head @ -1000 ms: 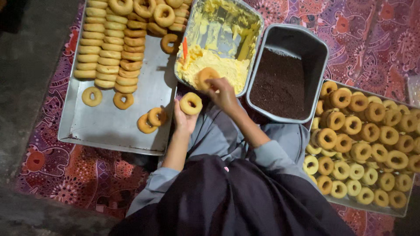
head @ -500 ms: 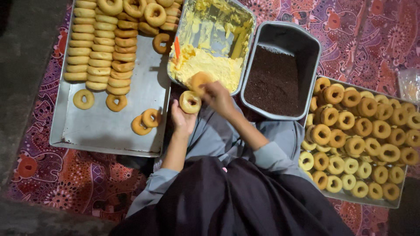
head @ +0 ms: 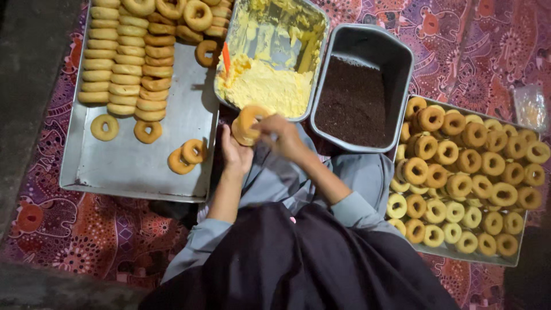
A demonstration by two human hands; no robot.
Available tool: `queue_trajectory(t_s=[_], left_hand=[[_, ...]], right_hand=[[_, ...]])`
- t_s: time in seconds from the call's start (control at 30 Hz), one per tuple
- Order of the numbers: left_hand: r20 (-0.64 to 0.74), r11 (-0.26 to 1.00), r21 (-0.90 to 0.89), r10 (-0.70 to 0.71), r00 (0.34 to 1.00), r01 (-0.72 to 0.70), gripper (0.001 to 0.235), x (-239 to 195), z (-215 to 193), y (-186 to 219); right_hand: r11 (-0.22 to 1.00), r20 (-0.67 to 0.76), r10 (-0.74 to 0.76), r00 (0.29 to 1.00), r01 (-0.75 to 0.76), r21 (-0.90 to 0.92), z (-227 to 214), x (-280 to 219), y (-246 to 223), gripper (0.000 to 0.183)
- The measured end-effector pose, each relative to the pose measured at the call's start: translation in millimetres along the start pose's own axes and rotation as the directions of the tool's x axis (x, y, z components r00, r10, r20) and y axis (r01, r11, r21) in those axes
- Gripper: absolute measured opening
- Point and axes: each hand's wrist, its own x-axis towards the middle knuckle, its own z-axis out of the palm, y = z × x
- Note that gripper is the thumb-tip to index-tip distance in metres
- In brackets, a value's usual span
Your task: The person repeatedly picks up ring-shaped donuts, dips them into a yellow paste, then into a dark granular topping, and places them on a tray. The process is performed by hand using two metal trays and two containers of coating materials.
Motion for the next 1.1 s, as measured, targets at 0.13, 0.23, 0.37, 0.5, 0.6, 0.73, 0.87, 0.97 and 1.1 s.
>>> queue_trajectory(t_s=[0.13,0.23,0.37,0.5,0.6,0.73,0.87,0.97,1.1], left_hand=[[0.080,0.992,0.116,0.037,0.996,-0.046,0.051,-7.1,8.7,-4.8],[0.113,0.990,0.139,0.004,0.994,-0.020,0.051,-14.9,14.7,-8.7],[0.168,0.979,0.198,0.019,0.986,-0.052,0.053,-28.5,19.5,-7.6],[0.174,0.979,0.194,-0.093,0.980,0.058,0.053,-38.2,30.1,-0.5],[0.146,0.963,0.230,-0.181,0.973,0.144,0.055,-43.6,41.8,-9.4],[0.117,0.786,0.617,-0.032,0.993,-0.047,0.053,-51.4,59.2,-32.8],[0.509,0.142,0.833,0.178,0.842,-0.534,0.048,-59.4,73.2,-50.5],[0.353,0.515,0.789,0.067,0.933,-0.336,0.050,-60.7,80.5,-64.8],[0.243,0.874,0.485,-0.111,0.964,-0.022,0.050,-60.2,79.6,-67.2]], right_hand=[[0.992,-0.027,0.128,0.991,-0.128,0.003,-4.7,7.5,-14.3,0.039],[0.961,-0.155,0.230,0.961,-0.250,-0.121,-17.8,13.6,-14.6,0.039],[0.998,0.051,-0.016,0.999,0.013,0.055,-27.6,-14.6,-30.3,0.040],[0.998,0.034,-0.017,0.999,0.019,-0.065,-56.2,-26.0,-38.0,0.049],[1.000,-0.017,0.018,1.000,-0.018,-0.024,-69.0,-36.5,-47.4,0.053],[0.996,-0.036,-0.048,0.998,0.050,0.072,-71.7,-55.3,-62.7,0.042],[0.345,0.084,0.669,0.739,-0.408,0.845,-69.3,-62.5,-67.6,0.035],[0.718,-0.169,0.496,0.851,-0.294,0.631,-75.6,-69.7,-66.7,0.038],[0.976,-0.129,0.212,0.969,-0.217,-0.026,-101.4,-88.3,-61.6,0.042]])
